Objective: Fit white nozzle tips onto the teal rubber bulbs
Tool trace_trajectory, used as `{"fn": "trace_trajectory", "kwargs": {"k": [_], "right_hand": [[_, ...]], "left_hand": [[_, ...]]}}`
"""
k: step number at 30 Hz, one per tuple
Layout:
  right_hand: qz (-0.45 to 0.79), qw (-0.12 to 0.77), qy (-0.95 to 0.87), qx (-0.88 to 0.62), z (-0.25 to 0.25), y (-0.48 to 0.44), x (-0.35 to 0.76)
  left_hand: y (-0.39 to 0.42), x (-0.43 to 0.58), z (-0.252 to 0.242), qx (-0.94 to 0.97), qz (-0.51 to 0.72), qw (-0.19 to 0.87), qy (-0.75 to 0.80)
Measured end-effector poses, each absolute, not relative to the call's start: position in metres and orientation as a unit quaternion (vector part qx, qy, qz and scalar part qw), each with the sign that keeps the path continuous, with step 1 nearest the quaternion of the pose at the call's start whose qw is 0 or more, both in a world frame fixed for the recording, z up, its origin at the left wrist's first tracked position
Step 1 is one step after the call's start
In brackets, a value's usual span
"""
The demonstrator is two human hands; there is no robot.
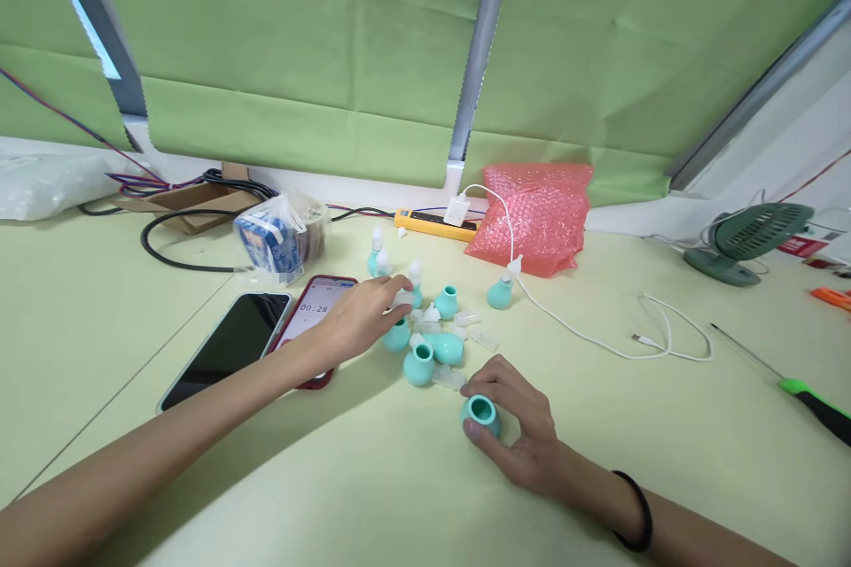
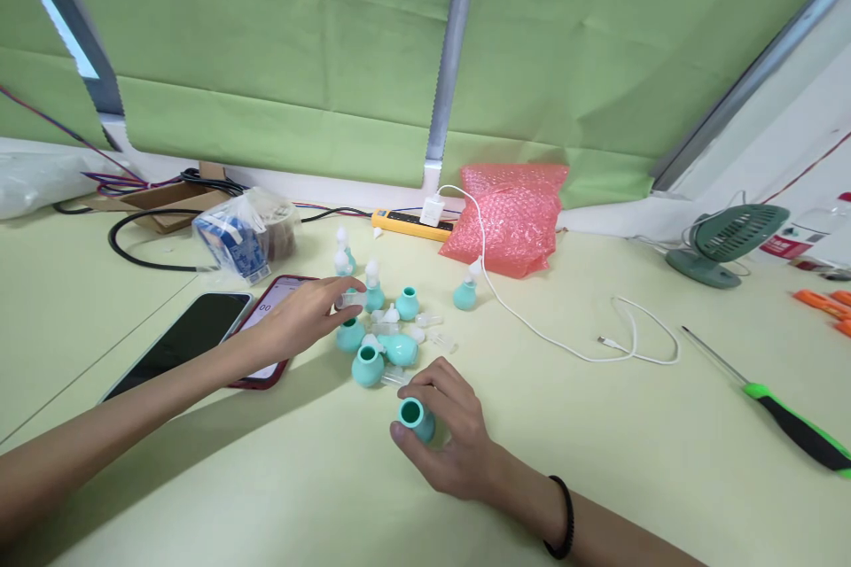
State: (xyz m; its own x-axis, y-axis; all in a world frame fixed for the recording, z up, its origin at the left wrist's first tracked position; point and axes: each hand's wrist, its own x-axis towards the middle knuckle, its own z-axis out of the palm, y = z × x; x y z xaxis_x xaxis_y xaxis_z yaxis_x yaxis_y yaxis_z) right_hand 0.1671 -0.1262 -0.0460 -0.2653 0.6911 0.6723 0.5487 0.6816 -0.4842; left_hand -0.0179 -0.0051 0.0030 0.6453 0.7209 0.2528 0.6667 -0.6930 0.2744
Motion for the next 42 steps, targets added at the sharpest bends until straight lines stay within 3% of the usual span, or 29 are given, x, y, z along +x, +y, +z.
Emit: {"fn": "trace_trajectory", "kwargs": {"k": [9, 21, 30, 35, 42], "right_hand": [[0.072, 0.507, -0.73, -0.453, -0.055, -0.116, 0.179], [0.159, 0.475, -0.673, -0.544, -0.065, -0.097, 0.183], [-0.02, 0.535, -0.651, -0.538, -0.06, -0.085, 0.2], [-0.065, 0.524, -0.632, -0.567, -0.067, -0.065, 0.225], [-0.055, 0.49, -0.664, -0.562, -0.071, -0.062, 0.226]], "left_hand": [[0.001, -0.017, -0.002, 0.913, 0.165, 0.084, 0.365], [-0.005, -0.007, 0.001, 0.909, 0.189, -0.033, 0.37], [0.017, 0.027, -0.002, 0.897, 0.208, -0.044, 0.387], [0.023, 0.023, 0.0, 0.882, 0.277, -0.043, 0.378], [-0.011, 0.012, 0.038, 0.799, 0.539, 0.043, 0.261]]}}
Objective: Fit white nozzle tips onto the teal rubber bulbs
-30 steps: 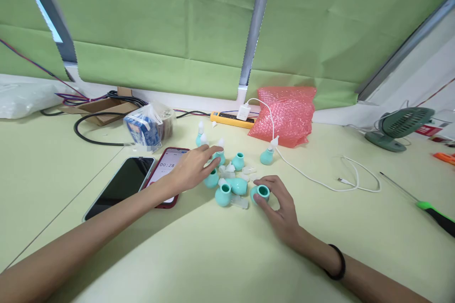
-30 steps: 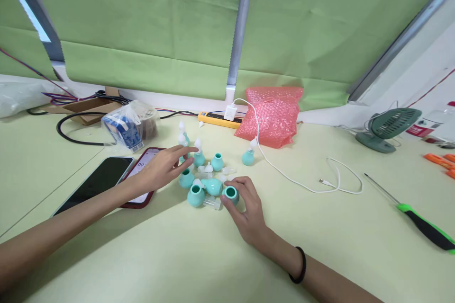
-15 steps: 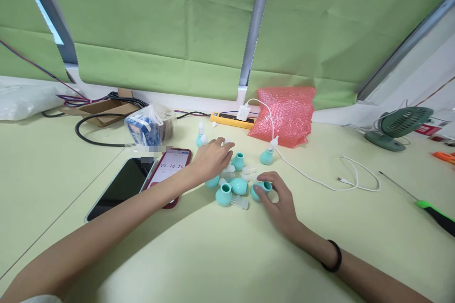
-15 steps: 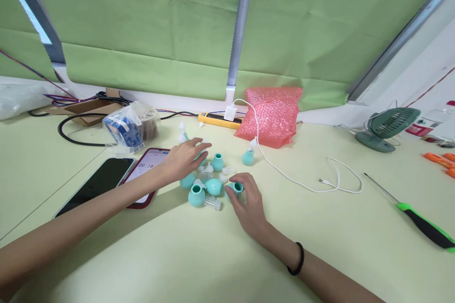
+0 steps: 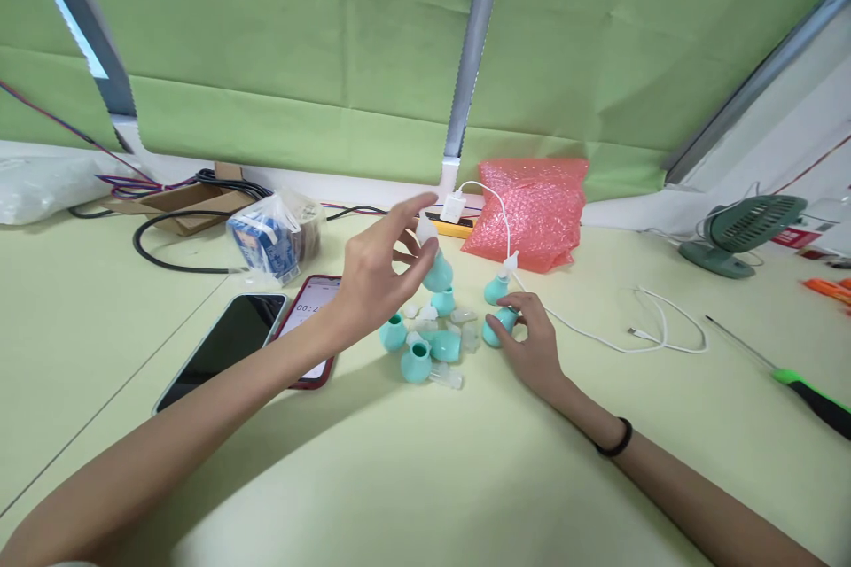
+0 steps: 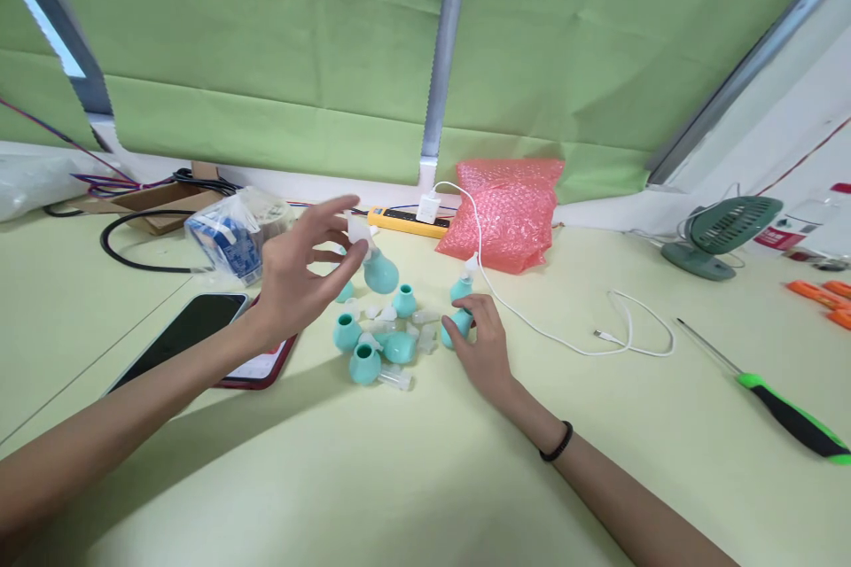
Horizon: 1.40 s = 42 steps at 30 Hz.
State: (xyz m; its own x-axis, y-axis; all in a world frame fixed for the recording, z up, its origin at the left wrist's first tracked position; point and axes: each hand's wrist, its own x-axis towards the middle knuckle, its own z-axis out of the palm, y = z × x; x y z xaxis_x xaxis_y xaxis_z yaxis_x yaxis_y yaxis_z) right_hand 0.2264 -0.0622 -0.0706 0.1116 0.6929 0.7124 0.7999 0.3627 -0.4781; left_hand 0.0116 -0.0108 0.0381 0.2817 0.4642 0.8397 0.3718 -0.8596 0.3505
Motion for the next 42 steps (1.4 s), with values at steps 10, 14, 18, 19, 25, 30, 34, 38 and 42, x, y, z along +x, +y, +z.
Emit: {"fn": "trace_trajectory", "kwargs": {"k": [10, 14, 18, 19, 25, 30, 34, 38, 42], "right_hand": [[-0.088, 0.491, -0.679, -0.538, -0.069, -0.059, 0.228], [-0.098, 0.537, -0.668, -0.506, -0.061, -0.07, 0.222], [0.076, 0.557, -0.714, -0.418, -0.049, -0.099, 0.208], [0.131, 0.528, -0.733, -0.409, -0.047, -0.107, 0.203], [0.279, 0.444, -0.703, -0.481, -0.047, -0.128, 0.178], [0.328, 0.474, -0.648, -0.498, -0.049, -0.126, 0.174], [0.374, 0.486, -0.603, -0.511, -0.05, -0.124, 0.172], [0.36, 0.491, -0.602, -0.516, -0.052, -0.122, 0.173], [0.371, 0.484, -0.598, -0.519, -0.055, -0.121, 0.175]], "left_hand": [[-0.045, 0.009, 0.063, 0.766, 0.396, 0.451, 0.232], [-0.041, 0.008, 0.061, 0.775, 0.283, 0.526, 0.207], [-0.043, 0.01, 0.054, 0.785, 0.233, 0.535, 0.207], [-0.044, 0.011, 0.051, 0.784, 0.225, 0.541, 0.205], [-0.044, 0.02, 0.034, 0.817, 0.228, 0.476, 0.232], [-0.046, 0.021, 0.032, 0.873, 0.266, 0.322, 0.252], [-0.04, 0.017, 0.035, 0.904, 0.283, 0.168, 0.273], [-0.025, 0.014, 0.033, 0.927, 0.224, 0.117, 0.277], [-0.01, 0.015, 0.021, 0.929, 0.207, 0.124, 0.281]]}}
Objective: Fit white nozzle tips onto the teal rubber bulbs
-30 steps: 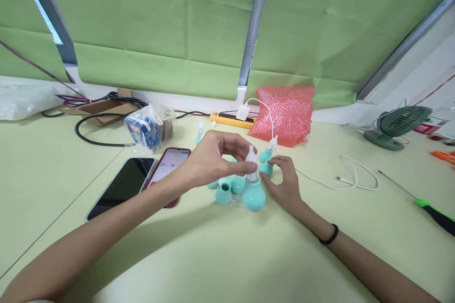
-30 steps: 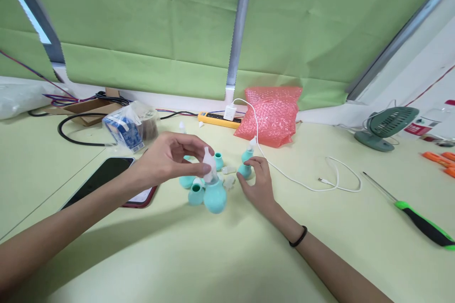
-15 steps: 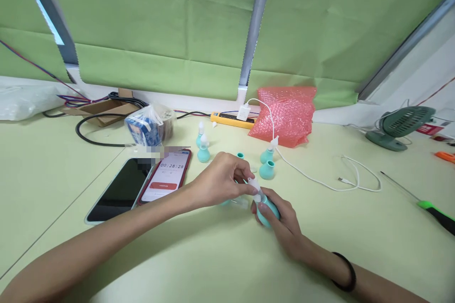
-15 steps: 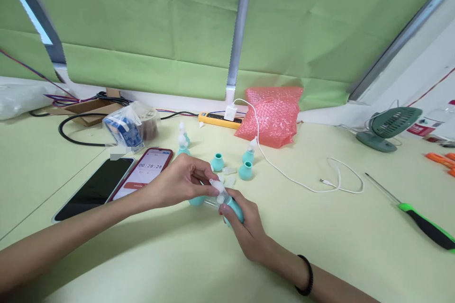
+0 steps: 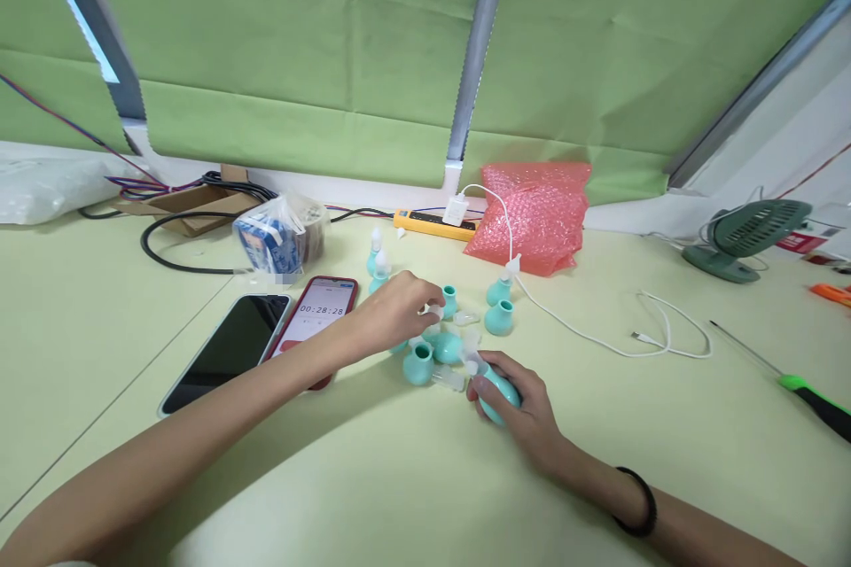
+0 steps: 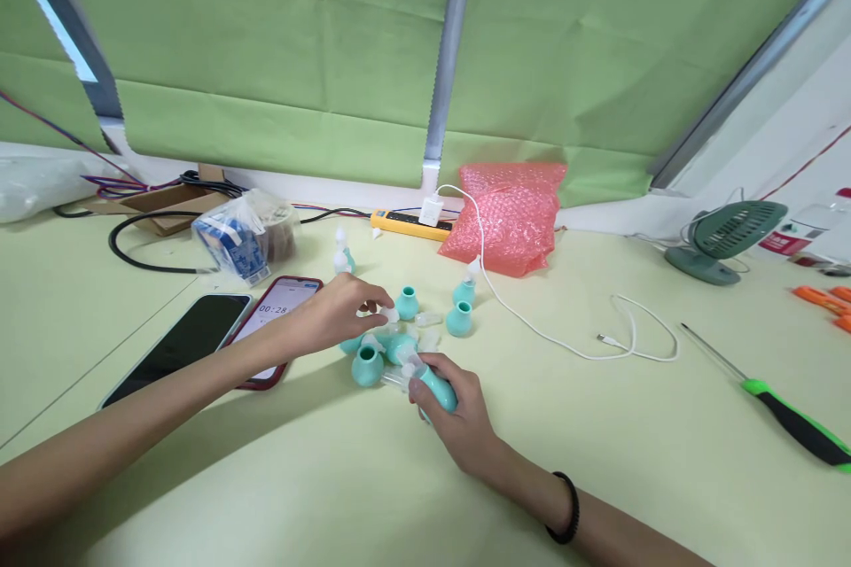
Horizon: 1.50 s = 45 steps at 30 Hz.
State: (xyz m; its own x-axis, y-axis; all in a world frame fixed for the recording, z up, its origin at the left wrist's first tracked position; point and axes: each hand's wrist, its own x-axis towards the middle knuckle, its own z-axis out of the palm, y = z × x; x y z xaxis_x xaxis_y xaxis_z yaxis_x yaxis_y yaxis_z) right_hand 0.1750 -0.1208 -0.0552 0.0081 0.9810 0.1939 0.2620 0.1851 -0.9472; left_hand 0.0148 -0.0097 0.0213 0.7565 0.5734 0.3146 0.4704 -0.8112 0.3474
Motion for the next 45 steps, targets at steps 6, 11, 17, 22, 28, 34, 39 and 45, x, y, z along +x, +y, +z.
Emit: {"fn": "trace_trajectory", "kwargs": {"k": [6, 11, 17, 22, 28, 34, 39, 45], "right_hand": [[0.436, 0.496, -0.564, -0.496, -0.055, -0.119, 0.174], [0.514, 0.504, -0.52, -0.46, -0.051, -0.117, 0.172], [0.575, 0.496, -0.478, -0.441, -0.053, -0.116, 0.173], [0.608, 0.491, -0.436, -0.446, -0.055, -0.115, 0.173], [0.606, 0.494, -0.411, -0.469, -0.055, -0.115, 0.173], [0.58, 0.505, -0.432, -0.472, -0.056, -0.116, 0.173], [0.544, 0.497, -0.462, -0.494, -0.053, -0.119, 0.171], [0.505, 0.522, -0.49, -0.482, -0.055, -0.123, 0.168]], "left_hand": [[-0.003, 0.019, 0.013, 0.926, 0.217, 0.143, 0.273], [-0.021, 0.018, 0.02, 0.952, 0.207, 0.123, 0.191], [-0.041, 0.021, 0.02, 0.989, 0.111, -0.008, 0.101], [-0.045, 0.024, 0.013, 0.983, 0.106, -0.133, 0.073], [-0.05, 0.03, 0.004, 0.973, 0.161, -0.166, 0.019], [-0.049, 0.029, 0.004, 0.974, 0.171, -0.152, 0.0], [-0.05, 0.022, 0.019, 0.98, 0.123, -0.154, 0.036], [-0.063, 0.026, 0.016, 0.969, 0.155, -0.193, 0.014]]}}
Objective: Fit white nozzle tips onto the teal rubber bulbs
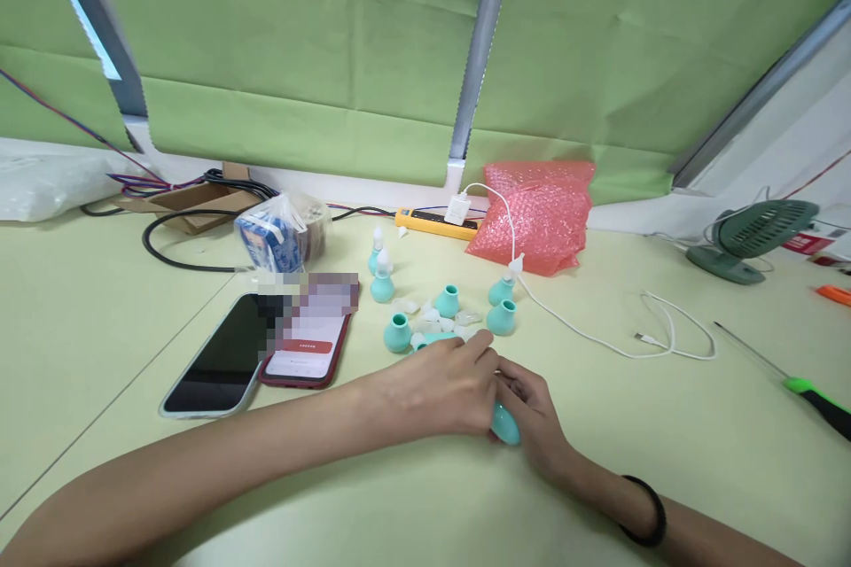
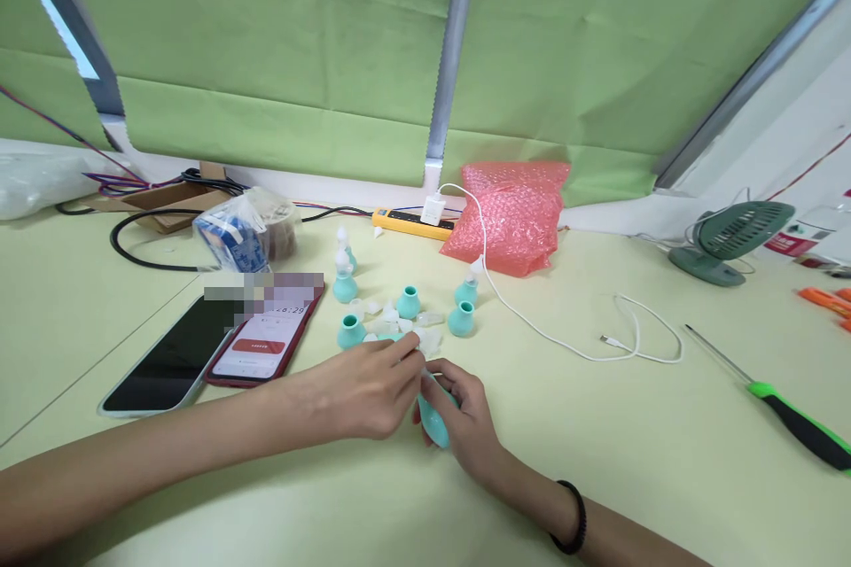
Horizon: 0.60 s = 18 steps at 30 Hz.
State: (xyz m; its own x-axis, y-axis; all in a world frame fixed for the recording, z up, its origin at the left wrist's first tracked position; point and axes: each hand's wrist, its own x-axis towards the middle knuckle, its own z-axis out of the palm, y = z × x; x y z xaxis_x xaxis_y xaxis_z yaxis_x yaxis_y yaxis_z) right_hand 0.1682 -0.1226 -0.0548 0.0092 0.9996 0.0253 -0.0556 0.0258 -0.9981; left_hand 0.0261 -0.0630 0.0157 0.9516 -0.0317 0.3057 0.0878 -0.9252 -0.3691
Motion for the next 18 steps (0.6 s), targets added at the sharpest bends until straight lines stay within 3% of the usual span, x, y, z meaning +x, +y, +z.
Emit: {"fn": "trace_trajectory", "kwargs": {"k": [8, 18], "right_hand": [[0.432, 0.537, -0.531, -0.493, -0.054, -0.122, 0.169], [0.568, 0.53, -0.411, -0.477, -0.055, -0.116, 0.171]], "left_hand": [[-0.067, 0.027, 0.009, -0.946, -0.187, 0.266, 0.0], [-0.057, 0.032, 0.001, -0.931, -0.232, 0.283, -0.005]]}}
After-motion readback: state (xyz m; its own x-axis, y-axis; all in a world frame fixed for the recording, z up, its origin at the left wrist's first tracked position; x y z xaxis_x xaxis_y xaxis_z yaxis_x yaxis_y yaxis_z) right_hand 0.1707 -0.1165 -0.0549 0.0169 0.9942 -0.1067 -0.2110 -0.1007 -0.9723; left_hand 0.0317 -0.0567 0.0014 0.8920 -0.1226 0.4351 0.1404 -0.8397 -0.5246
